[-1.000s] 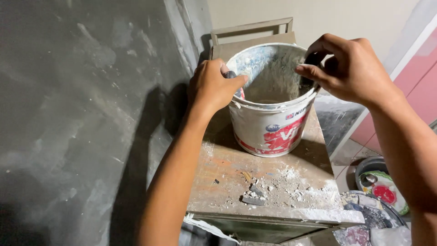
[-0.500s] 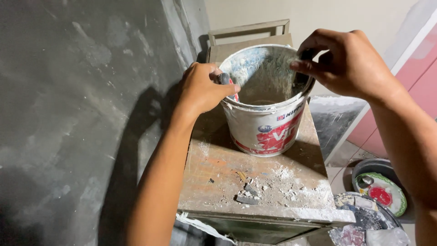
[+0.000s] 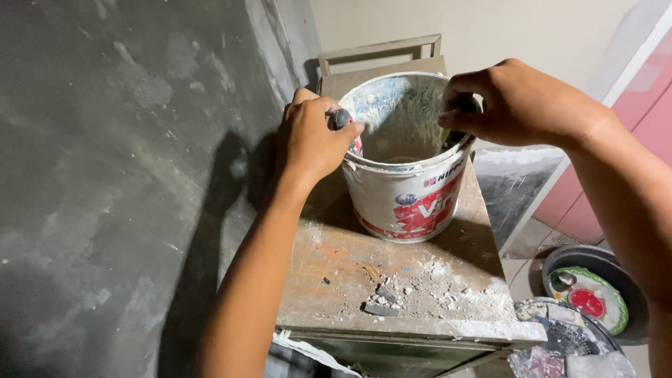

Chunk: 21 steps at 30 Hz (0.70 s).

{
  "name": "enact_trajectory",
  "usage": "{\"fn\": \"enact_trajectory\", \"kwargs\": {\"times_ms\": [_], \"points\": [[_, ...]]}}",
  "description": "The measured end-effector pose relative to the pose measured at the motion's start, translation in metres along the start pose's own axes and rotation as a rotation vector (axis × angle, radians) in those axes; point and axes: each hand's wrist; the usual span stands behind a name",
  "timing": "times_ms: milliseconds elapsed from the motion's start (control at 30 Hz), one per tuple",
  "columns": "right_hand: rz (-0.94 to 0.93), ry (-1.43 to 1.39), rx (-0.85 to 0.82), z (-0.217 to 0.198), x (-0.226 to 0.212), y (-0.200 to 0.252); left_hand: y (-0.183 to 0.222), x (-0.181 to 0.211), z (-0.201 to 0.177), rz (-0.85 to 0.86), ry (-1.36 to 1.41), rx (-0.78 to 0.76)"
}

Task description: The person applies plaster to a wall seam using a putty knife, scoops additional plaster from a bucket, and spreads the plaster along the wall with the putty knife.

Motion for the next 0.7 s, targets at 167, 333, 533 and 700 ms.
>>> {"fn": "enact_trajectory", "kwargs": {"times_ms": [167,333,533,700], "points": [[0.058,-0.004,0.148,-0.019,-0.025,0.004,-0.002,0.006,0.002,0.062,0.029,0.015],[-0.057,-0.102,0.000,-0.014,-0.060,-0.014,-0.001,0.016,-0.007,0.110,0.057,-0.020],[-0.004,-0.033,-0.254,0.009,-0.092,-0.045,0.010,0.011,-0.008,0.139,0.320,0.108],[-0.155,-0.186,-0.181,0.024,-0.092,-0.054,0.017,0.004,-0.016,0.087,0.460,0.119]]}}
Point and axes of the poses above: each hand's wrist, its own y-axis away from the middle knuckle, its own z-axis out of the palm, x = y × z, and after that the axes turned 15 degrees about z, right-handed
